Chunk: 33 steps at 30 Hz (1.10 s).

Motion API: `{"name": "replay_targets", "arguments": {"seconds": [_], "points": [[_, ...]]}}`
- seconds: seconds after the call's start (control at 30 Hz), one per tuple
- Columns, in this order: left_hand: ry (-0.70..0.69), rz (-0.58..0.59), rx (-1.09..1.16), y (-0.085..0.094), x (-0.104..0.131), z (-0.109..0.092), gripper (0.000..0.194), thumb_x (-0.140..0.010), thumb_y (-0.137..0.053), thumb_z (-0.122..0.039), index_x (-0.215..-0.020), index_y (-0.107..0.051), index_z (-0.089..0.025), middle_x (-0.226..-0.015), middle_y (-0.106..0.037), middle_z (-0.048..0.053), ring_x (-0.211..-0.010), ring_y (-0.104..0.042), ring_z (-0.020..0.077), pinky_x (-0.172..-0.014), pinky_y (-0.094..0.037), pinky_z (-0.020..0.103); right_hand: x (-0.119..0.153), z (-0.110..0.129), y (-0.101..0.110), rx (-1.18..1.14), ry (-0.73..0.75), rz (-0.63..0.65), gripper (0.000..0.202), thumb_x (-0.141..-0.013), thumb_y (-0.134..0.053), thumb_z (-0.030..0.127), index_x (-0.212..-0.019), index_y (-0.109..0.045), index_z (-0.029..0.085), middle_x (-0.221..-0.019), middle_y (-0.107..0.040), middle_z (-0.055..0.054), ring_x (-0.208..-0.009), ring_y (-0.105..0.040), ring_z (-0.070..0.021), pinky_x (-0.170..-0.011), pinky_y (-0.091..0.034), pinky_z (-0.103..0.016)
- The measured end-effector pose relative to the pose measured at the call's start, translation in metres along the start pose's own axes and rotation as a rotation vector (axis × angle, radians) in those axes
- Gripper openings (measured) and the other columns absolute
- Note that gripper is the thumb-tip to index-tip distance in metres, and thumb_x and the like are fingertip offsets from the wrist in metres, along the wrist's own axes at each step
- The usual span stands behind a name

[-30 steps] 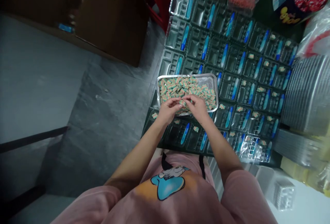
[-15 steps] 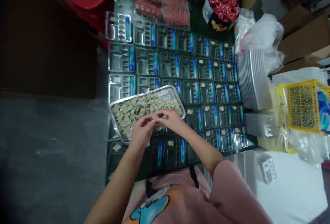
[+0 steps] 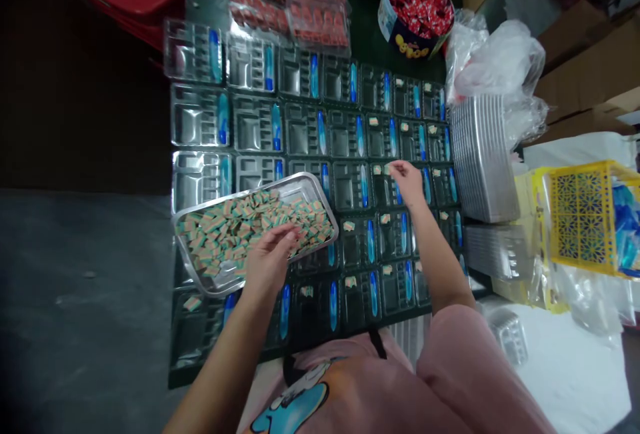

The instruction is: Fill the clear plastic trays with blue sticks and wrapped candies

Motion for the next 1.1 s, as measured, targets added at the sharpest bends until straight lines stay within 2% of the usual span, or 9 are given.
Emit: {"name": "replay_targets", "arguments": {"seconds": [0.07,0.17,0.27,0.37,0.57,0.67,0.77,0.87,1.1], "points": [[-0.013,-0.053,0.004,0.004,-0.002,-0.001,0.033,-0.067,-0.080,-0.039,-0.094,-0.072,-0.021,-0.091,-0.074,0.003,-0.084,-0.069,0.0158,-0.076,-0.053,0.027,-0.016,-0.018,0.017,0.022,-0.040,-0.016,0.030,-0.070,-0.066,0.039,-0.088,-0.067,0.015,-0.081,-0.069,-0.004,-0.075,-0.062,-0.0151,-0.079,-0.050,-0.033],[-0.028,-0.103,0.003,0.004,-0.005,-0.002,0.033,-0.067,-0.080,-0.039,-0.094,-0.072,-0.021,-0.089,-0.074,0.003,-0.081,-0.068,0.0144,-0.076,-0.053,0.026,-0.026,-0.030,0.012,0.068,-0.065,0.083,0.029,-0.067,-0.067,0.040,-0.084,-0.068,0.016,-0.077,-0.068,-0.003,-0.073,-0.062,-0.0157,-0.077,-0.050,-0.033],[-0.044,-0.127,-0.004,0.003,-0.007,-0.004,0.032,-0.069,-0.079,-0.038,-0.095,-0.072,-0.021,-0.090,-0.074,0.002,-0.082,-0.068,0.0132,-0.079,-0.052,0.026,-0.031,-0.025,-0.008,0.079,-0.046,0.151,0.028,-0.070,-0.065,0.041,-0.085,-0.068,0.017,-0.078,-0.069,-0.002,-0.073,-0.062,-0.0160,-0.076,-0.050,-0.032],[-0.053,-0.139,-0.022,0.005,-0.007,-0.004,0.031,-0.070,-0.079,-0.037,-0.096,-0.072,-0.021,-0.091,-0.074,0.002,-0.084,-0.067,0.0133,-0.083,-0.051,0.027,-0.045,-0.008,-0.032,0.106,0.015,0.200,0.026,-0.074,-0.063,0.040,-0.086,-0.068,0.018,-0.079,-0.069,-0.003,-0.073,-0.062,-0.0165,-0.076,-0.050,-0.032],[-0.057,-0.196,-0.087,0.012,-0.003,-0.002,0.034,-0.071,-0.078,-0.040,-0.098,-0.072,-0.020,-0.092,-0.074,0.004,-0.086,-0.068,0.0155,-0.084,-0.051,0.029,-0.112,0.034,-0.082,0.205,0.169,0.228,0.015,-0.076,-0.060,0.026,-0.084,-0.068,0.016,-0.082,-0.070,-0.003,-0.076,-0.062,-0.0164,-0.078,-0.048,-0.031],[-0.055,-0.211,-0.108,0.014,-0.002,0.000,0.035,-0.072,-0.077,-0.041,-0.099,-0.072,-0.020,-0.095,-0.074,0.005,-0.087,-0.068,0.0168,-0.085,-0.051,0.030,-0.147,0.045,-0.104,0.246,0.201,0.211,0.011,-0.074,-0.060,0.020,-0.081,-0.068,0.016,-0.077,-0.068,-0.002,-0.073,-0.060,-0.0156,-0.077,-0.047,-0.030],[-0.053,-0.230,-0.122,0.018,-0.002,0.003,0.036,-0.073,-0.076,-0.042,-0.101,-0.072,-0.019,-0.096,-0.074,0.005,-0.088,-0.068,0.0178,-0.084,-0.052,0.031,-0.170,0.050,-0.120,0.264,0.201,0.217,0.012,-0.073,-0.060,0.018,-0.080,-0.069,0.014,-0.073,-0.067,-0.001,-0.070,-0.058,-0.0147,-0.076,-0.046,-0.029],[-0.059,-0.245,-0.115,0.022,-0.002,0.004,0.035,-0.074,-0.074,-0.041,-0.101,-0.071,-0.019,-0.098,-0.074,0.006,-0.090,-0.068,0.0190,-0.085,-0.052,0.032,-0.178,0.055,-0.134,0.278,0.218,0.265,0.013,-0.074,-0.061,0.019,-0.081,-0.070,0.013,-0.074,-0.068,-0.001,-0.070,-0.058,-0.0148,-0.075,-0.046,-0.029],[-0.056,-0.276,-0.084,0.028,-0.001,0.005,0.033,-0.074,-0.075,-0.039,-0.101,-0.071,-0.020,-0.097,-0.074,0.005,-0.093,-0.068,0.0194,-0.089,-0.051,0.034,-0.175,0.066,-0.170,0.454,0.292,0.427,0.015,-0.072,-0.064,0.017,-0.084,-0.074,0.014,-0.079,-0.071,-0.003,-0.076,-0.061,-0.0168,-0.081,-0.046,-0.031]]}}
Point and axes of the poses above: each hand's wrist, its own x-axis away from the middle knuckle, its own y-axis out of the back of the hand, z = x × y, the point moved 8 cm from there along -x, towards the middle knuckle
